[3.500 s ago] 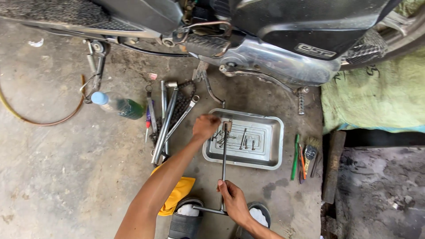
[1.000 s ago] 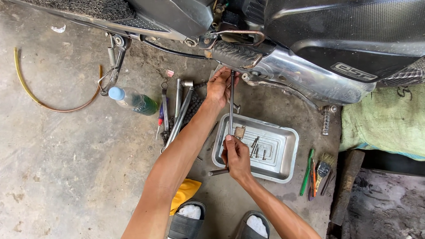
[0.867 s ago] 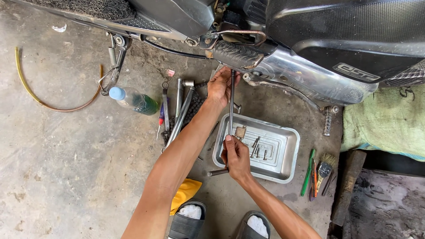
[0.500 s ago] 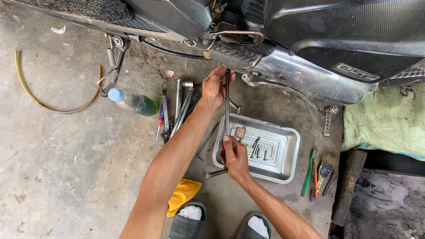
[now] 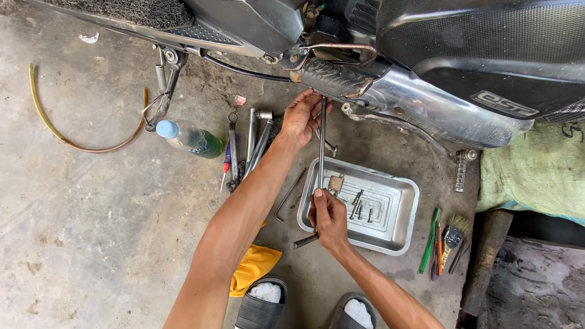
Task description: Repairing a motorcycle engine by removing bolts and components using hand tools
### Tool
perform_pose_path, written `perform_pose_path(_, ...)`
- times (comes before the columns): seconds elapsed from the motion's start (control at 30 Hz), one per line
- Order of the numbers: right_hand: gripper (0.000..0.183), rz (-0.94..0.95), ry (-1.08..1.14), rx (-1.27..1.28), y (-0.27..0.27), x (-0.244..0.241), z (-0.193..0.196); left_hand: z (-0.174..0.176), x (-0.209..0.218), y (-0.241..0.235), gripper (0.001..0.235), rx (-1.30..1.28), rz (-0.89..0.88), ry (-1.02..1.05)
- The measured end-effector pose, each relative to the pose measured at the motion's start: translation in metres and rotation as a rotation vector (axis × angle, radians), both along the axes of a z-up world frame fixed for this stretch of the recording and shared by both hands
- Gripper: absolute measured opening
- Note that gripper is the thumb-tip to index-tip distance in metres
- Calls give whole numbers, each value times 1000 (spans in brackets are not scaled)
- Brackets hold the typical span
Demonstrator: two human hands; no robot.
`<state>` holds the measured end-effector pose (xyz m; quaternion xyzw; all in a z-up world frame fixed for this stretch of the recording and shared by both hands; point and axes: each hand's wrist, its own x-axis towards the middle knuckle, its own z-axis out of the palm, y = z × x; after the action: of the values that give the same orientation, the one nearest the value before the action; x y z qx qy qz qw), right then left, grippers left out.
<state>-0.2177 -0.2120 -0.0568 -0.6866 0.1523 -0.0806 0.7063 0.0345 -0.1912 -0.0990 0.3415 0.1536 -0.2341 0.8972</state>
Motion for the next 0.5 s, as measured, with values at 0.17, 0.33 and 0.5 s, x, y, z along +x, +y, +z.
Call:
perform_pose_path(0.17, 45, -4, -9, 7, 3, 2, -9, -4, 3, -1, 13, -39, -22, -4)
perform_pose_path(0.33, 43, -14, -16, 8, 6, 0, -5, -5, 2, -3, 13, -88, -46, 15)
perform_pose_path(0.5, 44, -31, 1, 51, 12, -3, -9, -16, 0, -11, 16, -117, -31, 7)
